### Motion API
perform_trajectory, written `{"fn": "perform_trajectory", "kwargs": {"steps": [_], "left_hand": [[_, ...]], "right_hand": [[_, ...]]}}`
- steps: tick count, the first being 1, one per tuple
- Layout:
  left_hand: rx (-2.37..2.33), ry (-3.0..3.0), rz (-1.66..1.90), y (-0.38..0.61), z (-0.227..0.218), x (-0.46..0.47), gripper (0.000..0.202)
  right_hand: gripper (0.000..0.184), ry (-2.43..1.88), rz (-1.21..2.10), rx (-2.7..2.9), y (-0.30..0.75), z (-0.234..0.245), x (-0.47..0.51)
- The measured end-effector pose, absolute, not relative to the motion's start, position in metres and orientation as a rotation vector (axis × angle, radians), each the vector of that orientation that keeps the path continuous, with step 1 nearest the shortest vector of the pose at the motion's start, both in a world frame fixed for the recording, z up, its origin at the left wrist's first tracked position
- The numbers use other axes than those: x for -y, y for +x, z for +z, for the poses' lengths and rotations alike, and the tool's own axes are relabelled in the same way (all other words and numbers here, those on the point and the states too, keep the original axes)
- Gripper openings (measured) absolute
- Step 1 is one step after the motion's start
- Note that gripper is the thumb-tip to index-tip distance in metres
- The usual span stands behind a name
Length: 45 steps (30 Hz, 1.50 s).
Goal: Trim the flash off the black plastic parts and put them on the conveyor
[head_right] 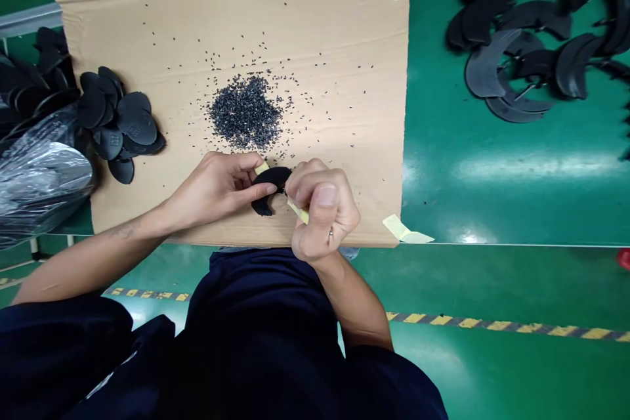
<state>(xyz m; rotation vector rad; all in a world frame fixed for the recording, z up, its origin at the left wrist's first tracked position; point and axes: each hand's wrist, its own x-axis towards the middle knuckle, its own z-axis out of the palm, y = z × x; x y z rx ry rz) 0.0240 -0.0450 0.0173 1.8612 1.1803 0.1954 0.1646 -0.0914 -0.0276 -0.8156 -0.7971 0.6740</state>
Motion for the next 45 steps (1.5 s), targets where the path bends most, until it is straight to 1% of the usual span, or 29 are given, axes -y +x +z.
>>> {"fn": "perform_trajectory", "kwargs": {"steps": [3, 8, 12, 16, 22, 25, 29, 31, 38, 41, 45], "left_hand": [[-1.189, 2.029, 0.153, 0.026, 0.023, 0.046, 0.027], [-1.181, 2.237, 0.046, 0.029, 0.026, 0.039, 0.028], [-1.147, 2.314, -0.079, 0.031, 0.03, 0.03, 0.026], [-1.149, 2.327, -0.117, 0.033, 0.035, 0.026, 0.026], [-1.108, 2.283, -0.106, 0.032, 0.032, 0.019, 0.02], [-1.08, 2.302, -0.115, 0.032, 0.031, 0.015, 0.023], [-1.115, 2.304, -0.125, 0.035, 0.032, 0.017, 0.023], [-1.136, 2.316, -0.139, 0.037, 0.033, 0.019, 0.022], [-1.2, 2.246, -0.085, 0.035, 0.029, 0.025, 0.019], [-1.216, 2.313, -0.147, 0.036, 0.033, 0.029, 0.02], [-1.267, 2.419, -0.343, 0.045, 0.043, 0.037, 0.017]], "right_hand": [[0.044, -0.846, 0.666, 0.761, 0.163, -0.026, 0.091], [0.045, -0.799, 0.661, 0.723, 0.162, -0.024, 0.089], [0.041, -0.754, 0.644, 0.704, 0.16, -0.024, 0.089], [0.036, -0.715, 0.632, 0.696, 0.159, -0.025, 0.09], [0.038, -0.747, 0.646, 0.659, 0.157, -0.025, 0.09], [0.042, -0.779, 0.652, 0.639, 0.156, -0.027, 0.091], [0.052, -0.901, 0.801, 0.611, 0.155, -0.029, 0.095], [0.053, -0.922, 0.835, 0.603, 0.155, -0.028, 0.096], [0.047, -0.902, 0.683, 0.609, 0.154, -0.022, 0.094], [0.048, -0.876, 0.691, 0.597, 0.152, -0.022, 0.094], [0.049, -0.836, 0.705, 0.573, 0.15, -0.021, 0.094]]}}
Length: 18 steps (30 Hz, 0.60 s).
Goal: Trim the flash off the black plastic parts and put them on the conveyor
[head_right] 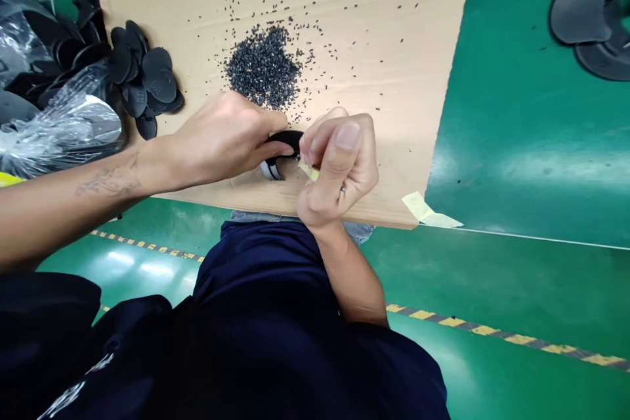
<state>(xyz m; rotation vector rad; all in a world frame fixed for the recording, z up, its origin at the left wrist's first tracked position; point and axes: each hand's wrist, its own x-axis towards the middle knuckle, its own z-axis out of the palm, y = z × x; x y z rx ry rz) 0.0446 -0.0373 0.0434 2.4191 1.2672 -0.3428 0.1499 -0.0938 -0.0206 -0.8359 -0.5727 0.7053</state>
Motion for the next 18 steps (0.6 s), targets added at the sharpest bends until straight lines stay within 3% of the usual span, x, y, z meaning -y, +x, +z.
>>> {"fn": "perform_trajectory", "kwargs": {"steps": [4, 12, 18], "left_hand": [[-1.348, 2.443, -0.441, 0.05, 0.044, 0.04, 0.018], [-1.303, 2.352, -0.213, 0.039, 0.023, 0.025, 0.028], [-1.275, 2.456, -0.362, 0.042, 0.034, 0.028, 0.022]], "right_hand": [[0.052, -0.835, 0.675, 0.528, 0.149, -0.015, 0.091], [0.051, -0.742, 0.663, 0.537, 0.151, -0.017, 0.088], [0.044, -0.667, 0.719, 0.508, 0.151, -0.018, 0.088]]}}
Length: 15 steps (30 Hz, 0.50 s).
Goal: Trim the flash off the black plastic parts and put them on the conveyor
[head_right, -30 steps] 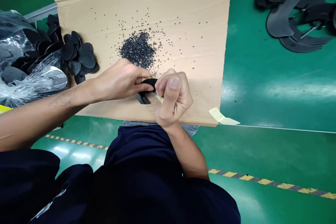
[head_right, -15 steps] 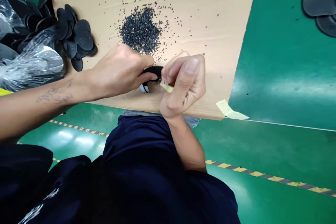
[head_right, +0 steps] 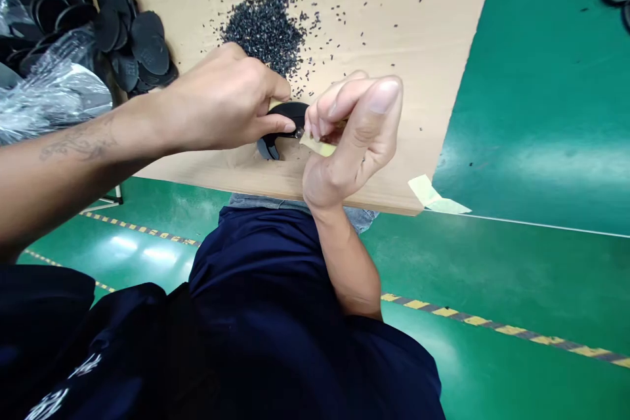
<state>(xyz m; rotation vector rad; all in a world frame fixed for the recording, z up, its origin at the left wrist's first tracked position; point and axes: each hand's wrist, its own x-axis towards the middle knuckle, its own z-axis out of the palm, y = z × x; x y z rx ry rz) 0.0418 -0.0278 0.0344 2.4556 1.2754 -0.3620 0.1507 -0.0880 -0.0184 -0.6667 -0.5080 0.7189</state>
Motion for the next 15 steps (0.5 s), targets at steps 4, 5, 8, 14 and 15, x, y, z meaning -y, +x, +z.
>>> {"fn": "perform_trajectory", "kwargs": {"steps": [4, 5, 8, 14, 15], "left_hand": [[-1.25, 2.571, -0.459, 0.0458, 0.041, 0.0313, 0.018], [-1.244, 2.588, -0.467, 0.0462, 0.0413, 0.0318, 0.018], [-1.248, 2.565, -0.426, 0.0456, 0.0397, 0.0326, 0.017], [-1.234, 2.487, -0.367, 0.0425, 0.0367, 0.0268, 0.019], [-1.214, 2.483, -0.37, 0.0421, 0.0367, 0.0252, 0.019]], "right_hand": [[0.043, -0.735, 0.694, 0.507, 0.1497, -0.0181, 0.09], [0.043, -0.76, 0.689, 0.52, 0.1494, -0.0187, 0.0904], [0.045, -0.797, 0.681, 0.565, 0.1492, -0.0221, 0.0905], [0.047, -0.771, 0.657, 0.572, 0.1485, -0.0245, 0.089], [0.046, -0.772, 0.658, 0.567, 0.148, -0.0244, 0.0893]]}}
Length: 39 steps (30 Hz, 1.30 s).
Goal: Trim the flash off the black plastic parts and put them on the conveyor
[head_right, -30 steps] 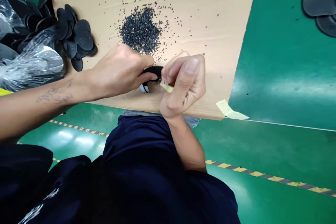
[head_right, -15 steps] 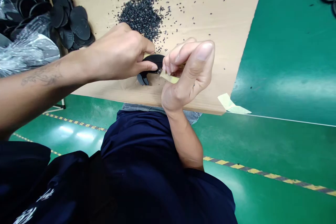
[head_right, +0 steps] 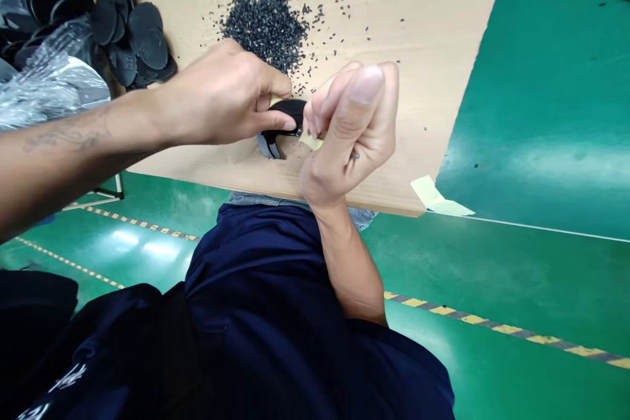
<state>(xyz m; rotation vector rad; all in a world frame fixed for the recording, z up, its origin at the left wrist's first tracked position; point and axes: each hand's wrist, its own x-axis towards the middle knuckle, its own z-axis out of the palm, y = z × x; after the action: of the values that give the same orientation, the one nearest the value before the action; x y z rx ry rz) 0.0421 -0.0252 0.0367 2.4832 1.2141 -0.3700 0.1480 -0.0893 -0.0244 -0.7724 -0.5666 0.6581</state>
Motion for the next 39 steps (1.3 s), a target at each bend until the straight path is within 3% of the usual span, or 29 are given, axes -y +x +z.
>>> {"fn": "perform_trajectory", "kwargs": {"steps": [21, 39], "left_hand": [[-1.153, 2.425, -0.449, 0.042, 0.046, 0.02, 0.028], [-1.223, 2.214, -0.265, 0.033, 0.043, 0.028, 0.031]], "right_hand": [[0.053, -0.801, 0.636, 0.579, 0.149, -0.026, 0.091], [0.043, -0.8, 0.663, 0.586, 0.151, -0.028, 0.094]]}}
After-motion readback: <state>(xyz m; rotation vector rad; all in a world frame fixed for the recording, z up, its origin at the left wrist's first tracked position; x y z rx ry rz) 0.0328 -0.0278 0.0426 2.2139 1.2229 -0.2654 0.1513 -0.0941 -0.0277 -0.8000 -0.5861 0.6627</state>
